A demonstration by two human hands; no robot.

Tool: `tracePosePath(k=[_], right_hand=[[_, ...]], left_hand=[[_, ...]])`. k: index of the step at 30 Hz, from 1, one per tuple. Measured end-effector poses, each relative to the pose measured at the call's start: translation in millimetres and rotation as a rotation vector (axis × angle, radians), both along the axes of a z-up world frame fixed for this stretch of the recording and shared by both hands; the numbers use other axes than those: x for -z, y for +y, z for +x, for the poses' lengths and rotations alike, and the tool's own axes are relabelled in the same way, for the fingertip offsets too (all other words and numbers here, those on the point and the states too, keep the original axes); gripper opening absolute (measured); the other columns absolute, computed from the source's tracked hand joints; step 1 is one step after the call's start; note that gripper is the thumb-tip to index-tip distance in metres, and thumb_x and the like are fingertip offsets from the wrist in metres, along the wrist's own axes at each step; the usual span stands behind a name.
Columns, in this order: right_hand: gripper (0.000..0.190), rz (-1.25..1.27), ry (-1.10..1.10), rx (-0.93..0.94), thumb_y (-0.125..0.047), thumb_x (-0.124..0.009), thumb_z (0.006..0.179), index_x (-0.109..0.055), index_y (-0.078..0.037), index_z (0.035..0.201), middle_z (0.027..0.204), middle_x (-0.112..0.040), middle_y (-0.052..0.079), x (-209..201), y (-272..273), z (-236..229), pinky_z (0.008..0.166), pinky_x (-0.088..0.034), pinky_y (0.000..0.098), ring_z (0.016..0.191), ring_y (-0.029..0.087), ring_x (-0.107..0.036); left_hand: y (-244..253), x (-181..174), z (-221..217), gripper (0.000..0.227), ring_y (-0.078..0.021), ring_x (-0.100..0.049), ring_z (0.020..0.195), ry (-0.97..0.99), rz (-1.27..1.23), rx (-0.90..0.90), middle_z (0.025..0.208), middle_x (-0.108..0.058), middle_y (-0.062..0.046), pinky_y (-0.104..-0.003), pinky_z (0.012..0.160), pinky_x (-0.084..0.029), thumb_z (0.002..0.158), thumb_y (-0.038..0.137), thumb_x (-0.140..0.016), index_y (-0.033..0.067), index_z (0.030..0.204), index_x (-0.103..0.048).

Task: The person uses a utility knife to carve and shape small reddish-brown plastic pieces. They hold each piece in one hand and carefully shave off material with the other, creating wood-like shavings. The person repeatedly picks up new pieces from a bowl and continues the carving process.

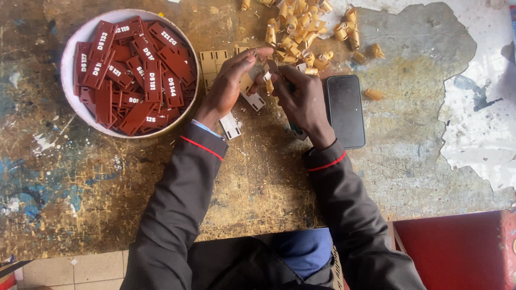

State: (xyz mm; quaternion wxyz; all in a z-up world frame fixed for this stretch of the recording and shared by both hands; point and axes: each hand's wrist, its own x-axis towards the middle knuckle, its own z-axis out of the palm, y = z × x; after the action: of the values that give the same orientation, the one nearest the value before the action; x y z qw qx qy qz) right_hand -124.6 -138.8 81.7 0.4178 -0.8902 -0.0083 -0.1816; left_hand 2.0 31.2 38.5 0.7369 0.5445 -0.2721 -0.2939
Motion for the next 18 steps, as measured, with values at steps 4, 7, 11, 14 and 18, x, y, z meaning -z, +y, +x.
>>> tracePosePath(k=[4, 7, 11, 14, 18], right_hand=[[0.024, -0.04, -0.001, -0.015, -0.02, -0.062, 0.12, -0.078, -0.009, 0.107, 0.078, -0.066, -0.001, 0.2, 0.8, 0.5, 0.063, -0.038, 0.0329, 0.07, 0.01, -0.047], [0.024, -0.104, 0.015, -0.02, -0.016, -0.063, 0.12, -0.067, -0.009, 0.097, 0.072, -0.052, 0.003, 3.6, -1.9, 1.8, 0.064, -0.035, 0.0372, 0.068, 0.015, -0.039], [0.027, -0.128, 0.012, -0.02, -0.018, -0.064, 0.123, -0.069, -0.009, 0.097, 0.07, -0.051, 0.001, 3.7, -4.5, 0.8, 0.06, -0.032, 0.0362, 0.064, 0.014, -0.039], [0.031, -0.143, 0.049, 0.001, -0.022, -0.065, 0.124, -0.067, -0.011, 0.095, 0.069, -0.048, 0.001, -0.4, -3.6, -1.7, 0.06, -0.032, 0.0365, 0.064, 0.014, -0.036], [0.043, -0.284, 0.037, 0.107, -0.036, -0.071, 0.123, -0.054, -0.014, 0.09, 0.067, -0.046, 0.004, 13.9, -7.2, -1.3, 0.059, -0.035, 0.0412, 0.063, 0.02, -0.035]], left_hand=[[1.0, -3.7, -1.8, 0.053, -0.0142, -0.06, 0.079, 0.025, 0.001, 0.017, 0.091, -0.06, -0.005, -0.028, 0.058, -0.049, 0.116, 0.037, -0.048, 0.0062, 0.151, -0.072], [3.2, -5.3, -0.6, 0.051, -0.0165, -0.065, 0.074, 0.087, 0.019, 0.067, 0.099, -0.072, -0.013, -0.029, 0.055, -0.051, 0.116, 0.039, -0.047, 0.0077, 0.146, -0.074], [4.6, 1.1, 3.2, 0.059, -0.0201, -0.072, 0.126, 0.084, -0.04, 0.145, 0.136, -0.078, -0.014, -0.035, 0.11, -0.056, 0.112, 0.044, -0.052, 0.0057, 0.154, -0.07], [7.5, -4.0, 0.8, 0.068, -0.0209, -0.07, 0.108, 0.241, -0.08, 0.229, 0.124, -0.074, -0.013, -0.035, 0.087, -0.058, 0.109, 0.043, -0.059, -0.0005, 0.161, -0.062], [11.2, -2.9, -0.1, 0.063, -0.0199, -0.073, 0.099, 0.42, -0.107, 0.305, 0.12, -0.078, -0.01, -0.035, 0.066, -0.064, 0.11, 0.031, -0.068, 0.0001, 0.164, -0.061]])
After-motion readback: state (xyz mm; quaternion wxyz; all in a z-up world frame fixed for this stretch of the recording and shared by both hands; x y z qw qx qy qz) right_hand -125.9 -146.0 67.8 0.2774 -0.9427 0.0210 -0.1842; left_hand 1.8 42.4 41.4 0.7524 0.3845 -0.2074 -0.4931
